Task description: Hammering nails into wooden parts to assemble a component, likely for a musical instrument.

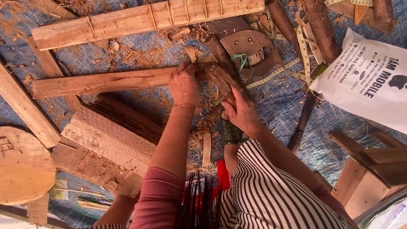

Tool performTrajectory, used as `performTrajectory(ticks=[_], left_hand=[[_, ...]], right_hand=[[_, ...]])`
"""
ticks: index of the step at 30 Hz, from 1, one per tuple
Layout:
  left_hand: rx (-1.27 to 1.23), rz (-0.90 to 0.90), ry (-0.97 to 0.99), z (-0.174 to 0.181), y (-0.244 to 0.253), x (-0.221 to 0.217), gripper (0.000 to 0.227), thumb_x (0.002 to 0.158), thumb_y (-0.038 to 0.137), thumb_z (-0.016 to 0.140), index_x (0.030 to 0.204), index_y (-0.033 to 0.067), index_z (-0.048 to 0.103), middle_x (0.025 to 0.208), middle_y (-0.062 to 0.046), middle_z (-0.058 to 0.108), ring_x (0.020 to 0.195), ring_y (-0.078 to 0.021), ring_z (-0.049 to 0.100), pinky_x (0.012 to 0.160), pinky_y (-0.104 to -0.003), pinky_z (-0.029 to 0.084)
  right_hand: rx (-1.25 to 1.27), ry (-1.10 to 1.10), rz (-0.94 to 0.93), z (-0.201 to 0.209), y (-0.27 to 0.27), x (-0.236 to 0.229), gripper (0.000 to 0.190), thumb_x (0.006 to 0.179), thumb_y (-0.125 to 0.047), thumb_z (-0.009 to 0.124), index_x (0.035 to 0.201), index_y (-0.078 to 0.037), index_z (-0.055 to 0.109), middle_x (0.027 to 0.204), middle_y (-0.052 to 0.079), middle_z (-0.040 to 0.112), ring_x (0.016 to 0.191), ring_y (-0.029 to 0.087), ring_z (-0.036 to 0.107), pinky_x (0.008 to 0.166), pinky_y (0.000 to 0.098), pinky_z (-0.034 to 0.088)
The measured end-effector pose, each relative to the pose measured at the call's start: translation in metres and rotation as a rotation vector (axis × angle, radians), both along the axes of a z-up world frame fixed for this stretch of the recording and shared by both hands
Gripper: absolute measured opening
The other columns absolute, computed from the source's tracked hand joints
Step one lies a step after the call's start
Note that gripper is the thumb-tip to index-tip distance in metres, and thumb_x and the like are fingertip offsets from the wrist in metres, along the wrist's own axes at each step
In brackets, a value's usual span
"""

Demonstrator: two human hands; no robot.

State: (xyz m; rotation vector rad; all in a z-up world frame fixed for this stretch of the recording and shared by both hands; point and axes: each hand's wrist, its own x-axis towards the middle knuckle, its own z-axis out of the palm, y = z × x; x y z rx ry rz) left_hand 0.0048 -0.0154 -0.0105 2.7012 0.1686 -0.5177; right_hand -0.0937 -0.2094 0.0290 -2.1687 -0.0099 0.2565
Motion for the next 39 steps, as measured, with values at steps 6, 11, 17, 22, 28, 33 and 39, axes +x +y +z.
performTrajectory(ticks=[6,11,17,22,28,33,39], left_hand=[[-0.051,0.016,0.029,0.011,-0.004,0.006,0.006,0.091,0.018,0.071,0.090,0.0163,0.077,0.099,-0.003,0.065,0.095,-0.0303,0.072,0.088,-0.047,0.059],[-0.011,0.024,0.092,-0.001,-0.007,0.007,0.008,0.094,0.017,0.070,0.093,0.0194,0.078,0.103,-0.001,0.068,0.096,-0.0237,0.073,0.092,-0.042,0.059],[-0.023,0.011,0.081,0.005,-0.005,0.013,0.008,0.093,0.016,0.070,0.095,0.0141,0.077,0.105,-0.005,0.068,0.096,-0.0293,0.074,0.091,-0.046,0.059],[-0.033,0.010,0.094,-0.007,-0.006,0.011,0.011,0.093,0.013,0.068,0.094,0.0163,0.078,0.109,-0.004,0.070,0.097,-0.0292,0.075,0.092,-0.045,0.060],[-0.055,0.045,0.143,0.019,-0.003,0.013,0.011,0.099,0.013,0.066,0.100,0.0128,0.077,0.115,-0.010,0.069,0.098,-0.0287,0.075,0.095,-0.047,0.060],[-0.341,0.105,0.076,0.007,0.024,0.002,0.003,0.096,0.016,0.073,0.097,0.0138,0.075,0.100,-0.009,0.067,0.092,-0.0300,0.074,0.086,-0.044,0.061],[-0.229,0.140,0.078,0.005,0.017,0.006,0.010,0.088,0.020,0.081,0.096,0.0148,0.077,0.095,-0.007,0.064,0.089,-0.0308,0.074,0.082,-0.046,0.063]], right_hand=[[-0.133,-0.155,-0.044,-0.019,0.004,-0.023,0.062,0.090,-0.040,0.079,0.139,-0.007,0.063,0.106,0.022,0.073,0.094,0.042,0.073,0.074,0.0482,0.060],[-0.107,0.018,0.004,0.012,0.008,0.004,0.058,0.102,-0.034,0.066,0.148,-0.004,0.049,0.102,0.029,0.071,0.090,0.050,0.070,0.065,0.0602,0.057],[-0.099,0.086,-0.003,0.005,0.007,-0.007,0.060,0.099,-0.033,0.069,0.149,-0.006,0.049,0.100,0.031,0.071,0.089,0.053,0.069,0.056,0.0591,0.056],[-0.139,-0.099,-0.062,-0.006,0.005,-0.016,0.058,0.092,-0.037,0.077,0.141,-0.012,0.060,0.106,0.022,0.074,0.090,0.043,0.073,0.061,0.0500,0.060],[-0.112,0.290,0.117,0.024,0.003,0.016,0.066,0.108,-0.041,0.054,0.156,-0.002,0.033,0.101,0.032,0.069,0.088,0.051,0.071,0.065,0.0617,0.057],[-0.182,0.296,0.127,0.012,0.001,0.012,0.067,0.104,-0.046,0.056,0.155,-0.007,0.037,0.104,0.031,0.070,0.092,0.054,0.070,0.070,0.0650,0.056],[-0.192,0.311,0.109,-0.011,-0.002,0.005,0.070,0.103,-0.048,0.058,0.160,-0.015,0.033,0.106,0.028,0.071,0.093,0.052,0.070,0.073,0.0629,0.058]])
